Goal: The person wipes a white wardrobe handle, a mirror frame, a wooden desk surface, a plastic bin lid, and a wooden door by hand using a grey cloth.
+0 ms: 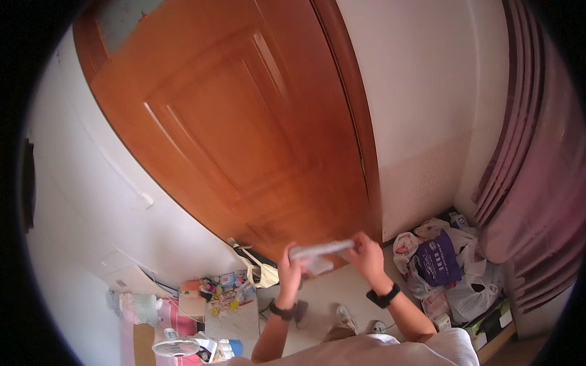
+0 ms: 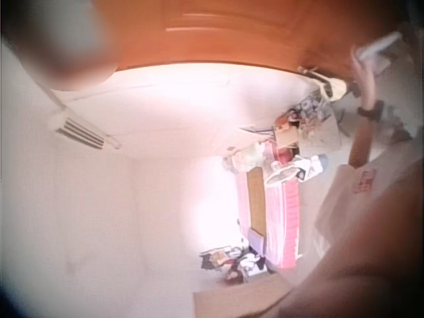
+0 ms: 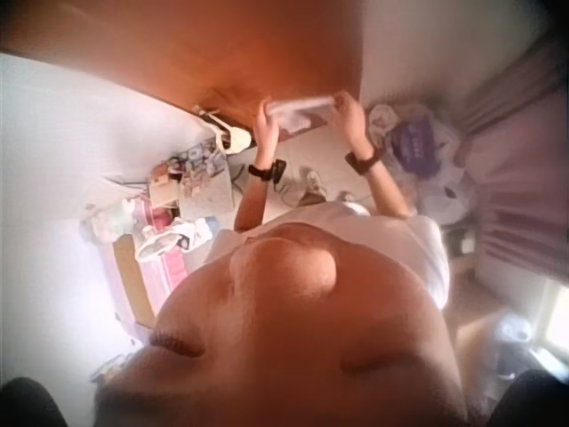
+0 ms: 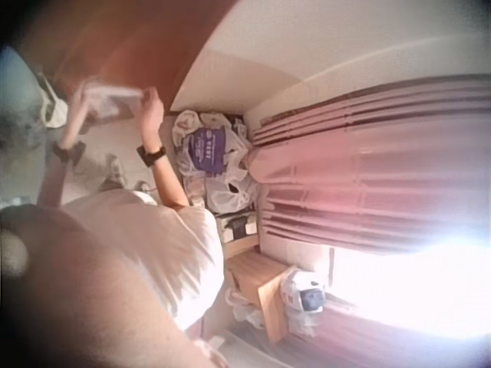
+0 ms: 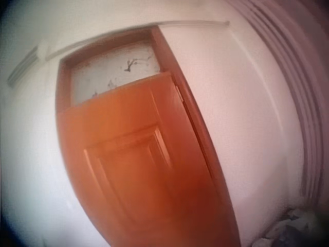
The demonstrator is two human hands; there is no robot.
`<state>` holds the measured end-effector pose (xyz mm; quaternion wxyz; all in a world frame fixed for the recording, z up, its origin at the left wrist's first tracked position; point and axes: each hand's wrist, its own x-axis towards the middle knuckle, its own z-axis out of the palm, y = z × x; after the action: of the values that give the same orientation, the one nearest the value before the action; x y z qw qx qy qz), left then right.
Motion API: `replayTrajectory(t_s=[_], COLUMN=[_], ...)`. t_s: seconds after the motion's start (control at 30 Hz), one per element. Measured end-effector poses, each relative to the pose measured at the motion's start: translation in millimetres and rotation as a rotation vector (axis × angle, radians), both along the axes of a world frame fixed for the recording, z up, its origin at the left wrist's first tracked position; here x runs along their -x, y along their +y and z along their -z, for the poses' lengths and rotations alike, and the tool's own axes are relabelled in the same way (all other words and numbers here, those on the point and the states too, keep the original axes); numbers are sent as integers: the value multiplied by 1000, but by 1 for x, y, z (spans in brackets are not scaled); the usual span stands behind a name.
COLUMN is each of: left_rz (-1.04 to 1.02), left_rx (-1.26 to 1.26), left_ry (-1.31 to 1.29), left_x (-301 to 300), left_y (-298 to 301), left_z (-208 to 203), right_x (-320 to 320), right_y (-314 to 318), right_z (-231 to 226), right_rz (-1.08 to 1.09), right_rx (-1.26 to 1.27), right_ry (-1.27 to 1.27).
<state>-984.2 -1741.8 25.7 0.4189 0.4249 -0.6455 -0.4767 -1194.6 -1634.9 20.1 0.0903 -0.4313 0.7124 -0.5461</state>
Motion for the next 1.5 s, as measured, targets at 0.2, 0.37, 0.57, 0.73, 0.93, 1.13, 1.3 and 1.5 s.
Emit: replayTrajectory(t_s=[0.2, 0.37, 0.57, 0.73, 0.93, 1.13, 1.3, 1.5], left_rz=[95, 58, 11, 38, -60, 282, 269, -88], left_rx=[484, 867, 1133, 1148, 967, 544, 987, 1399], left_ry=[10, -50, -144, -175, -187, 250, 267, -310], left_x=[68, 146, 199, 212, 216, 236, 278, 312], left_y=[-92, -156, -212, -251, -261, -277, -250, -265], left_z=[-92, -156, -188, -222, -266, -291, -261, -246], right_x=[33, 51, 93, 120, 151, 178, 206, 233], right_y=[-109, -174, -234, -257, -308, -344, -366, -384], right_z=[-70, -155, -190, -212, -231, -258, -249, -276], right_rz=[-97, -26, 173, 277, 265, 273, 180, 115], right_rx=[494, 707, 721, 817, 960, 850, 749, 784], right_ry=[-362, -309, -67, 7, -21, 497, 549, 610])
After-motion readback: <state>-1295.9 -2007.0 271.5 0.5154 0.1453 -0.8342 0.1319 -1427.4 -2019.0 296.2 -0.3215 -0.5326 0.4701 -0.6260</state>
